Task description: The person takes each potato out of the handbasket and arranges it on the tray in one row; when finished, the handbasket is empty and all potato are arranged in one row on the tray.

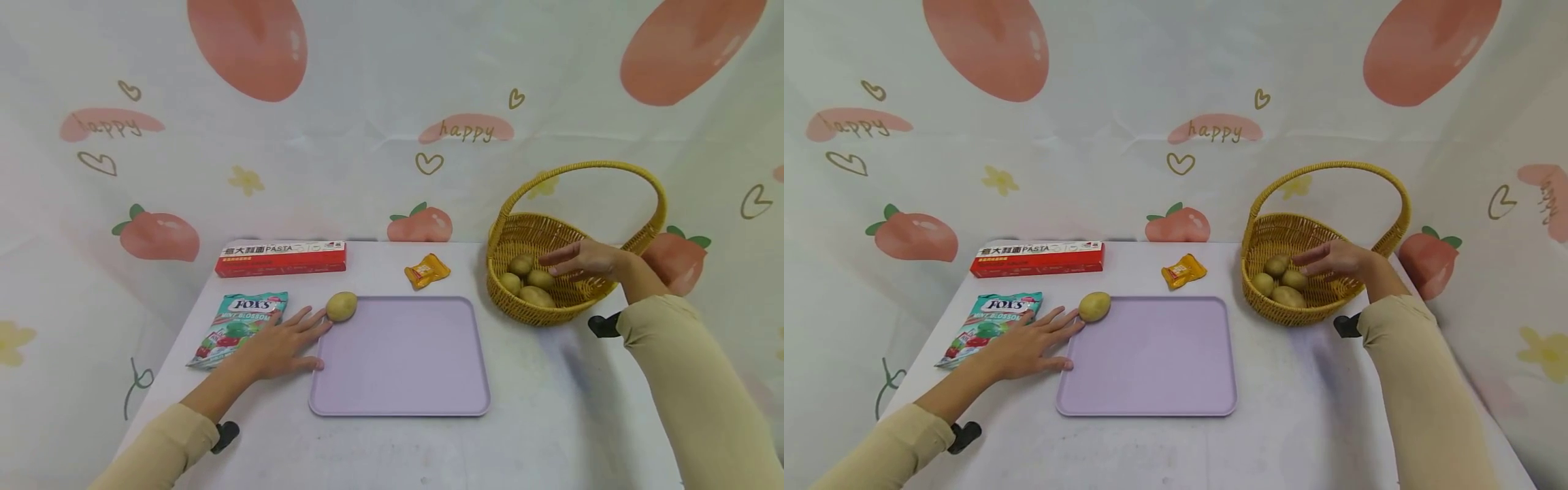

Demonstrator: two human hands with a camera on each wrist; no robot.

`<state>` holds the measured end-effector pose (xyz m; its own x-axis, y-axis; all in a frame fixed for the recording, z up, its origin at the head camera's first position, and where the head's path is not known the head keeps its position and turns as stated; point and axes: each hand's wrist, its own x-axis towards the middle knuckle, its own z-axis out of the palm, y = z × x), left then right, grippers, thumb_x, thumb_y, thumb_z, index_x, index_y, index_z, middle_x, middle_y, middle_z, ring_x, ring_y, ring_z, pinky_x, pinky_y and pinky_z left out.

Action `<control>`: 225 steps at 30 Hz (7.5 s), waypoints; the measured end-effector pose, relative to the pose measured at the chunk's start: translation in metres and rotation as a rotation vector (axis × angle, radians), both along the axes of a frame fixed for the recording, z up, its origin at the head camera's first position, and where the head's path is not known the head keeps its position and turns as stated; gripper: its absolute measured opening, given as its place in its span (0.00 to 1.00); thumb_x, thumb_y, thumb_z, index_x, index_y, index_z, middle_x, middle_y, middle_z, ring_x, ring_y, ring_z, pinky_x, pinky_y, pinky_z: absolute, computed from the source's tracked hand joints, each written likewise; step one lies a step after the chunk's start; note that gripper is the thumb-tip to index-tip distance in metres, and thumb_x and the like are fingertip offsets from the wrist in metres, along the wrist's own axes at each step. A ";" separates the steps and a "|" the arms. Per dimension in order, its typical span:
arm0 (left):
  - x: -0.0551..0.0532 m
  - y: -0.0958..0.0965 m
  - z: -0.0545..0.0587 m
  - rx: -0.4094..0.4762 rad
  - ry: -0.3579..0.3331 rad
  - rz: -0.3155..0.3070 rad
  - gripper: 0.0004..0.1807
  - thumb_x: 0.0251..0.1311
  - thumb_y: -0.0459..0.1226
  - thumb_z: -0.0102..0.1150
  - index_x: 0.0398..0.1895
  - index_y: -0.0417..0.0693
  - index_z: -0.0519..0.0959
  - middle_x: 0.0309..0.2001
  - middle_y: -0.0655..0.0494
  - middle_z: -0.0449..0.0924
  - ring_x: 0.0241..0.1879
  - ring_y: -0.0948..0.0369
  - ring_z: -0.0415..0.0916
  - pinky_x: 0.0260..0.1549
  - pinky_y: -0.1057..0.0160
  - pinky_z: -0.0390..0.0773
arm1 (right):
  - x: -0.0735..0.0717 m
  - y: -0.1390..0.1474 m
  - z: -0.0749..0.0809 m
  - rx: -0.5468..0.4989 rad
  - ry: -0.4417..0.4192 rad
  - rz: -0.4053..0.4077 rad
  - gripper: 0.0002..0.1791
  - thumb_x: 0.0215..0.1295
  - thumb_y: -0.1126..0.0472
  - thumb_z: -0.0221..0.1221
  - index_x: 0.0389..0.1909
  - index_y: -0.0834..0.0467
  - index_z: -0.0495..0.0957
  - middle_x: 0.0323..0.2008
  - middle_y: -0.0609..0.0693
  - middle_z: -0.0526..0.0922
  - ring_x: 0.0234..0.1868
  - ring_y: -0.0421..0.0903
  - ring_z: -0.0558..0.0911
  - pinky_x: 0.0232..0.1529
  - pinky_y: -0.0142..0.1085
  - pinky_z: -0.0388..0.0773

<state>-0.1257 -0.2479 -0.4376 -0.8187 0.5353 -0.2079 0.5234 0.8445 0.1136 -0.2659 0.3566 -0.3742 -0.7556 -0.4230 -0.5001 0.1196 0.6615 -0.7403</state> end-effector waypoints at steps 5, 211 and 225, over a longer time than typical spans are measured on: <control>0.000 0.000 -0.001 0.003 0.009 -0.006 0.44 0.61 0.66 0.55 0.77 0.57 0.61 0.77 0.51 0.55 0.76 0.43 0.48 0.64 0.26 0.49 | 0.000 -0.003 -0.008 0.064 -0.043 -0.045 0.35 0.69 0.52 0.61 0.70 0.65 0.66 0.68 0.62 0.70 0.68 0.58 0.69 0.66 0.59 0.66; 0.004 -0.001 -0.002 0.028 0.007 0.000 0.43 0.62 0.64 0.55 0.77 0.57 0.61 0.77 0.50 0.56 0.76 0.43 0.49 0.65 0.26 0.50 | 0.030 -0.093 0.049 -0.118 0.352 0.370 0.30 0.66 0.62 0.64 0.68 0.63 0.70 0.54 0.54 0.79 0.54 0.53 0.76 0.57 0.45 0.76; 0.000 -0.001 -0.001 0.015 0.017 -0.005 0.44 0.61 0.65 0.55 0.76 0.57 0.62 0.77 0.51 0.56 0.76 0.43 0.49 0.65 0.27 0.51 | 0.043 -0.181 0.007 -0.243 0.292 0.369 0.30 0.68 0.62 0.63 0.70 0.60 0.68 0.56 0.58 0.79 0.54 0.55 0.81 0.53 0.45 0.78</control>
